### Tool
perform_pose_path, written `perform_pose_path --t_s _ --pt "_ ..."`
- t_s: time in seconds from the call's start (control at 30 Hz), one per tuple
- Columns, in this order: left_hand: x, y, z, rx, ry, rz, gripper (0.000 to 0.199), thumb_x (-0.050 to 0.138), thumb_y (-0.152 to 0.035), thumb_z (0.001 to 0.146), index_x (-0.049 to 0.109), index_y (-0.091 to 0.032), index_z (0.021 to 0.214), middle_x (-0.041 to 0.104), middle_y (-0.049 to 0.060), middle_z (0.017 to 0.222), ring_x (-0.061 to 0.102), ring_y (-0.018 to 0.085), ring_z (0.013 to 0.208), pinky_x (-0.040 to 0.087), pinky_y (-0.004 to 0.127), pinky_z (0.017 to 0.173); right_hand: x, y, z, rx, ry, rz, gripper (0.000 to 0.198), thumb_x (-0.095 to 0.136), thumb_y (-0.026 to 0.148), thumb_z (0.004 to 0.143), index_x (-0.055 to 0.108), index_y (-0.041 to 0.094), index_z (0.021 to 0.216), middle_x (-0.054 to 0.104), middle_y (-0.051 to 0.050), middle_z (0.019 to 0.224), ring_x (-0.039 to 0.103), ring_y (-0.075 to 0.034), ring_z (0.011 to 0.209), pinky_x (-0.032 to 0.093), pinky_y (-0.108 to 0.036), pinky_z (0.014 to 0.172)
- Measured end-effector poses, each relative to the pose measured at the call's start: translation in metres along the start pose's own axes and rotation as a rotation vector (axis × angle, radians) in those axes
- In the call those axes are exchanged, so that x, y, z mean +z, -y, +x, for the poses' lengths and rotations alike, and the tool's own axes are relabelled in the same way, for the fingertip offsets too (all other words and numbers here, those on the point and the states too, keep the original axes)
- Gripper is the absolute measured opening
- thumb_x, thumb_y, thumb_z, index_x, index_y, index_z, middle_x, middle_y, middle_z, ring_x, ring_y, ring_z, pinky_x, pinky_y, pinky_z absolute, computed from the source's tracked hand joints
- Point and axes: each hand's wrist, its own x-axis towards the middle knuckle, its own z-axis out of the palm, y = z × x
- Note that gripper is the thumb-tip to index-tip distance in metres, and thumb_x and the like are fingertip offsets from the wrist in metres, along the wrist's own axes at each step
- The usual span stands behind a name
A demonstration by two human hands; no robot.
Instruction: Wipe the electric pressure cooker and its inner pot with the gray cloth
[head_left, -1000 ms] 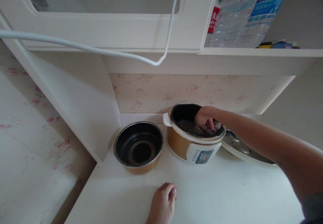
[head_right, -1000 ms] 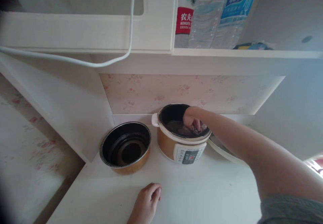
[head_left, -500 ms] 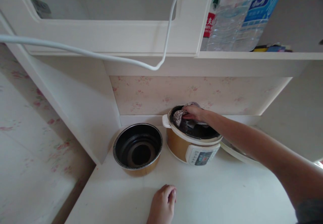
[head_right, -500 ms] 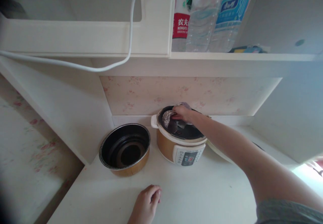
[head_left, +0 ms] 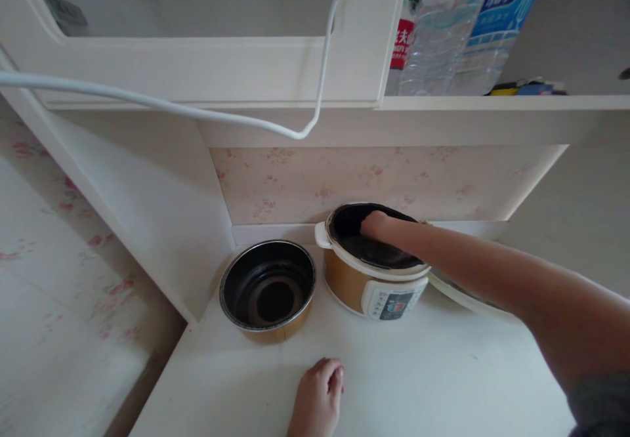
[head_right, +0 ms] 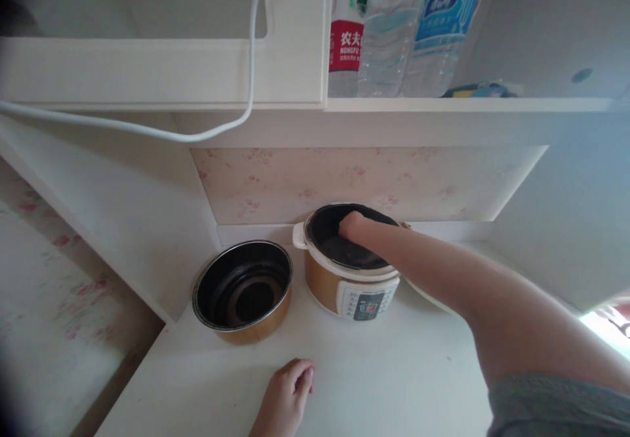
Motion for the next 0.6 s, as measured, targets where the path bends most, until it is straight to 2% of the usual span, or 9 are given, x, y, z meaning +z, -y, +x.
perform_pose_path --t_s 0.07,0.13,0.23,0.4,0.5,0.6 --pt "0.0 0.0 0.0 -0.002 -0.001 -0.009 0.032 0.037 -0.026 0.094 0.067 -0.018 0.089 0.066 0.006 0.073 0.061 0.016 0.066 0.044 0.024 0.067 0.001 0.002 0.007 -0.036 0.016 -0.045 0.019 0.059 0.028 0.091 0.062 0.015 0.105 0.063 -0.006 0.112 0.06 -0.018 0.102 0.052 -0.039 0.087" --pt "-0.001 0.001 0.001 -0.009 -0.001 -0.017 0.033 0.037 -0.028 0.095 0.068 -0.018 0.091 0.066 0.005 0.073 0.062 0.016 0.067 0.045 0.024 0.067 -0.002 0.003 0.01 -0.072 0.041 -0.081 0.003 0.063 0.013 0.084 0.065 0.015 0.085 0.067 -0.004 0.101 0.058 -0.017 0.108 0.049 -0.034 0.091" --pt "-0.001 0.001 0.0 -0.021 0.008 -0.037 0.034 0.036 -0.03 0.095 0.068 -0.018 0.094 0.067 0.006 0.075 0.063 0.016 0.069 0.045 0.024 0.068 -0.01 0.002 0.004 -0.083 0.04 -0.104 0.018 0.063 0.002 0.073 0.063 0.018 0.066 0.069 -0.005 0.086 0.059 -0.019 0.11 0.049 -0.029 0.089" --pt "-0.004 -0.002 -0.002 -0.018 0.015 -0.055 0.036 0.036 -0.034 0.095 0.068 -0.018 0.095 0.068 0.006 0.076 0.063 0.016 0.068 0.046 0.024 0.068 -0.02 -0.003 -0.021 0.066 0.053 -0.12 0.007 0.069 0.014 0.071 0.067 0.018 0.075 0.068 -0.007 0.072 0.068 -0.023 0.081 0.056 -0.032 0.067" --pt "-0.006 -0.006 -0.002 -0.022 0.025 -0.052 0.039 0.035 -0.037 0.095 0.068 -0.017 0.093 0.067 0.006 0.074 0.062 0.016 0.068 0.046 0.024 0.068 -0.027 -0.004 -0.042 0.175 0.109 -0.096 0.017 0.071 0.011 0.064 0.067 0.015 0.079 0.067 -0.004 0.067 0.068 -0.021 0.069 0.057 -0.032 0.062" --pt "-0.007 -0.008 -0.002 -0.037 0.043 -0.059 0.041 0.035 -0.041 0.096 0.068 -0.017 0.094 0.067 0.006 0.075 0.062 0.017 0.07 0.047 0.025 0.069 -0.035 -0.003 -0.065 0.206 0.161 -0.024 0.024 0.067 0.005 0.061 0.066 0.016 0.083 0.069 -0.003 0.072 0.068 -0.02 0.069 0.057 -0.031 0.064"
